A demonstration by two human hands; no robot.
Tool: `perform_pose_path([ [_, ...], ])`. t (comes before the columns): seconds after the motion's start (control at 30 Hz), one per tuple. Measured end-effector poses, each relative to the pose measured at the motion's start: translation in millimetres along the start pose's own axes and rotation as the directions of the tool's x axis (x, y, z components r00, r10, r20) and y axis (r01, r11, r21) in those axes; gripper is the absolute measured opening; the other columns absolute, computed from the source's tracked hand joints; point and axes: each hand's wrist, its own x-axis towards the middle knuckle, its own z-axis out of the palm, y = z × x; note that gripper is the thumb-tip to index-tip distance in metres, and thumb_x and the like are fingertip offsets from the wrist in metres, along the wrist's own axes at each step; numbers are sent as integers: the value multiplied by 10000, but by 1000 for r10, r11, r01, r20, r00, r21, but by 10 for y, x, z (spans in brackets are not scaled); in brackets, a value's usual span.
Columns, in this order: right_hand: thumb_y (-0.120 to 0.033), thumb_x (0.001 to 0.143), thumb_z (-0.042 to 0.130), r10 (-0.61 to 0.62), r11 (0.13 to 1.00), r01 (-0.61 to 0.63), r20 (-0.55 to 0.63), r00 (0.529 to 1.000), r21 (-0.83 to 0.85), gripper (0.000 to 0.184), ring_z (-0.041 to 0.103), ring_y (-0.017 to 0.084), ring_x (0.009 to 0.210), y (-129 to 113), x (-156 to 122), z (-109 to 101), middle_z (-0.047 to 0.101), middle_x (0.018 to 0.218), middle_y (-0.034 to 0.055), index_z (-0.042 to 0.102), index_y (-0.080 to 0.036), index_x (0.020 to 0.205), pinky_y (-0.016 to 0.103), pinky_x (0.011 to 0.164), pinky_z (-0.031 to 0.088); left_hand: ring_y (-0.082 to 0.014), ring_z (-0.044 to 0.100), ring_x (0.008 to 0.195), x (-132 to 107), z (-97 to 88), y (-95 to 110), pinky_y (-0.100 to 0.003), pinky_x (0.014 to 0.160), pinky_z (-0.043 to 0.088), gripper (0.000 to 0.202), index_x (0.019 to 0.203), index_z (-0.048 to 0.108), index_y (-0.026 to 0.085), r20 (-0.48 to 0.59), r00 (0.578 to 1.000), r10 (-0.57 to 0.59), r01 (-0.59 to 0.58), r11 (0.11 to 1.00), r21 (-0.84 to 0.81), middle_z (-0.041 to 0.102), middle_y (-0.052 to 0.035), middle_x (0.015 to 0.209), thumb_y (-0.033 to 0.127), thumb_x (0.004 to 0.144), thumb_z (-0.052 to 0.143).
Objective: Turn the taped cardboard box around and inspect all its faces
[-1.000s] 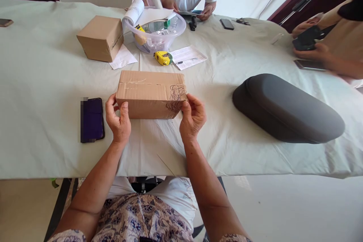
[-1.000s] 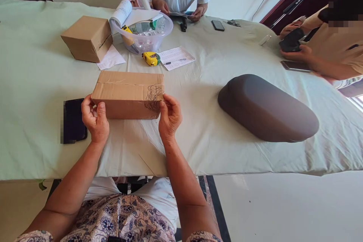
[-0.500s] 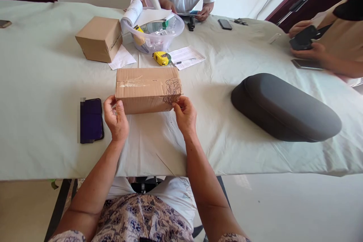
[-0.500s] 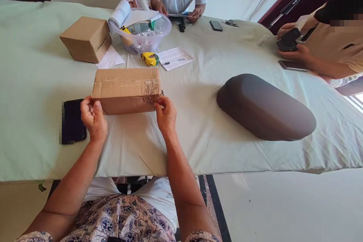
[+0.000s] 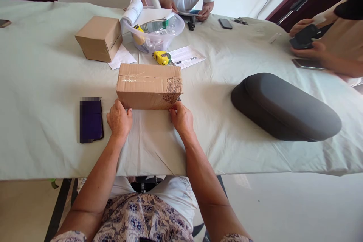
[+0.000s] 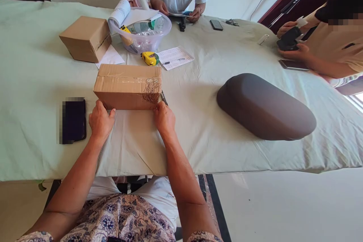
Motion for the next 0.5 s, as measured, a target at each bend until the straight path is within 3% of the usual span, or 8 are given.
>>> perform_pose_path([
  [0.17, -262, 823, 521, -39, 994, 42, -37, 999, 99, 30, 652, 250, 777, -12, -17, -29, 721, 876, 65, 550, -253, 824, 397, 738, 488, -430, 686, 1069, 22, -26, -13, -590, 907, 540, 355, 1134, 577, 124, -9, 1000, 13, -14, 997, -74, 710, -217, 1054, 288, 824, 638],
  [0.37, -411, 853, 531, -47, 910, 117, -181, 982, 398, 166, 668, 188, 718, -81, -29, -45, 683, 843, 22, 533, -246, 874, 364, 711, 519, -369, 604, 1261, 1, 37, -30, -515, 1054, 498, 618, 1374, 489, 90, -263, 963, 66, -160, 921, -355, 614, -258, 1326, 389, 849, 617],
  [0.5, -478, 854, 588, -64, 871, 211, -322, 944, 443, 240, 578, 136, 657, -153, -69, -72, 620, 803, -13, 521, -248, 876, 294, 620, 483, -332, 567, 1302, -61, -8, 35, -484, 1076, 487, 665, 1429, 446, 98, -359, 925, 122, -268, 880, -393, 574, -247, 1380, 481, 900, 574],
])
